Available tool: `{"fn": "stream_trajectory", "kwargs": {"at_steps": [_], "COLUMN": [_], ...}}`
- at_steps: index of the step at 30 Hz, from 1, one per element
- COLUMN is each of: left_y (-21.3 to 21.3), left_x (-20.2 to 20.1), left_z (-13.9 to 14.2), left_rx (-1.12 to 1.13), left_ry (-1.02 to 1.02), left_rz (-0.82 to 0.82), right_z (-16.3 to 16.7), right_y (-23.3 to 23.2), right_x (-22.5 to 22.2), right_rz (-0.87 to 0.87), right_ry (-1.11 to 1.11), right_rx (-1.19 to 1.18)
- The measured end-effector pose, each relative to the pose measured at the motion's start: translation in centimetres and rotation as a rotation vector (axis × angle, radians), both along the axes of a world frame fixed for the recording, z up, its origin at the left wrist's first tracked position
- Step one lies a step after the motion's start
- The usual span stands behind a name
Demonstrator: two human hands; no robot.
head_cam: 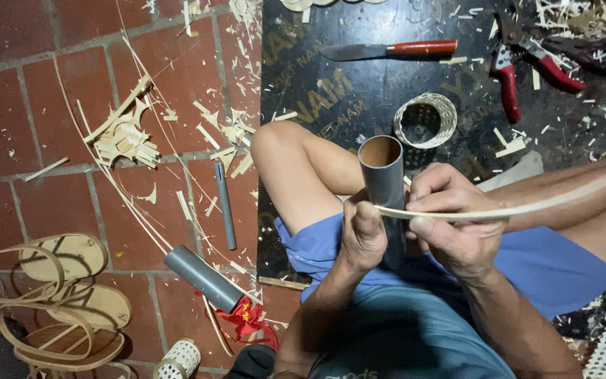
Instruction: The person sits on the floor and assembles a bamboo lampshade. They bend and fit thin bamboo strips around a gray cylindrical form, press a woven perforated bamboo cylinder onto the form, fit bamboo rings to its edges, and press round bamboo discs into the ends.
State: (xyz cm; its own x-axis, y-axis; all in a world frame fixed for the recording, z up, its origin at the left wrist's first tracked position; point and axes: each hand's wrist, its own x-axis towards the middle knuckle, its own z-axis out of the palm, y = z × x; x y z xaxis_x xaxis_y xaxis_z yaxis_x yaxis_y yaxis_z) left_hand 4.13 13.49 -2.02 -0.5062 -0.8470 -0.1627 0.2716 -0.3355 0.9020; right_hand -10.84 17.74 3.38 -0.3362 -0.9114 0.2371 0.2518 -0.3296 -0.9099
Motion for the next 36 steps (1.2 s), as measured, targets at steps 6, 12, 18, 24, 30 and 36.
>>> {"fn": "stream_trajectory", "kwargs": {"at_steps": [6,12,18,24,30,36], "left_y": [1.4,2.7,1.7,-4.4,-7.3,-8.3], "left_x": [0.4,0.1,0.5,3.5,4.6,4.1], "left_z": [1.2,2.6,3.7,5.7,5.6,5.9], "left_rx": [0.027,0.444,0.561,0.19,0.158,0.166], "left_ry": [-0.083,0.692,0.494,-0.02,-0.201,-0.256], "left_rz": [-0.05,-0.298,-0.218,0.414,0.631,0.709], "right_z": [2.6,1.7,1.4,2.6,0.3,-1.9], "right_y": [1.6,1.8,1.8,3.4,4.1,4.6], "right_x": [0.5,0.6,1.2,-0.8,-4.3,-7.1], "right_rz": [-0.027,0.323,0.185,0.235,0.084,-0.123], "right_ry": [0.088,-0.387,-0.585,-0.491,0.038,0.6], "right_rx": [0.105,0.225,0.25,-0.069,0.174,-0.024]}}
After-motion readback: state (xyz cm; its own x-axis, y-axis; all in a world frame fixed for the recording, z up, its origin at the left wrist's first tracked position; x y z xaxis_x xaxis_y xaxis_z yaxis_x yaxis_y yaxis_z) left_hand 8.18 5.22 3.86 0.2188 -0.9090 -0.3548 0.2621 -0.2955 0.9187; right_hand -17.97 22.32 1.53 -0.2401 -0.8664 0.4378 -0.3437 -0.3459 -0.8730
